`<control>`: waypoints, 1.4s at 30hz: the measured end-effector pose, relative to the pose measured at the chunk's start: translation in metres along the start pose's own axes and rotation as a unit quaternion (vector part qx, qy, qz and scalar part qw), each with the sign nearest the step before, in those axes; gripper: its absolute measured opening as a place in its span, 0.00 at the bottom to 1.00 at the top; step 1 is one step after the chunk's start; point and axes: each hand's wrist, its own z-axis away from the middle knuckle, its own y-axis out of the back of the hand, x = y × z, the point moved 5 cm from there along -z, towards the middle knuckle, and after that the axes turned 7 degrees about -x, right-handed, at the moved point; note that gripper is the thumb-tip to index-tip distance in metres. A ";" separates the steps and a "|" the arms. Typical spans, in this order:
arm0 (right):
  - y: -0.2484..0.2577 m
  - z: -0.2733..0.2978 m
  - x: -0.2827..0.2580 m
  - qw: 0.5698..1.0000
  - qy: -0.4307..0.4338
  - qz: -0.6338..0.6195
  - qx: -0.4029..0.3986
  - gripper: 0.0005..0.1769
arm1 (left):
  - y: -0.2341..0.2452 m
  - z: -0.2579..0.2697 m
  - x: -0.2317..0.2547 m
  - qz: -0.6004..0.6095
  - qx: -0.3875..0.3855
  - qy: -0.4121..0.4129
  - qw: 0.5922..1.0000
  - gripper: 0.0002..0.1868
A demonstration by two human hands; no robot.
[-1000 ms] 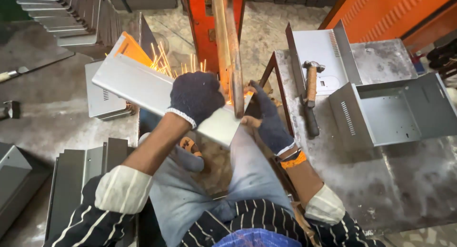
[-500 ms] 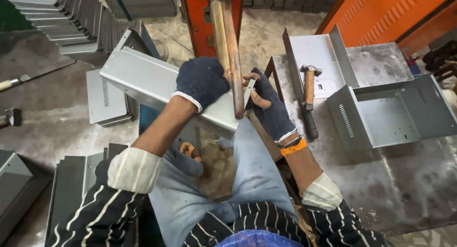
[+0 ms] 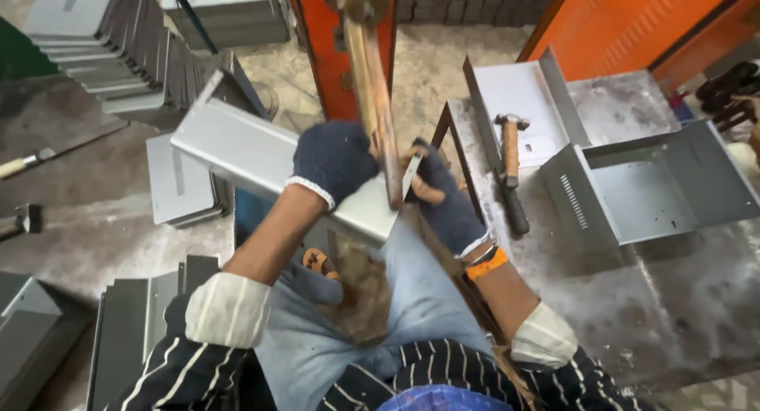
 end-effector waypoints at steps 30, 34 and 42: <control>0.116 0.167 -0.112 0.950 -0.011 0.169 0.263 0.27 | -0.019 0.121 0.211 0.282 0.069 -0.100 0.952 0.28; 0.219 0.256 -0.214 0.894 0.121 0.367 0.227 0.21 | 0.023 0.131 0.267 0.332 0.085 -0.281 0.897 0.15; 0.335 0.238 -0.271 0.753 0.358 0.387 0.394 0.19 | -0.043 0.119 0.264 0.338 0.119 -0.361 0.861 0.16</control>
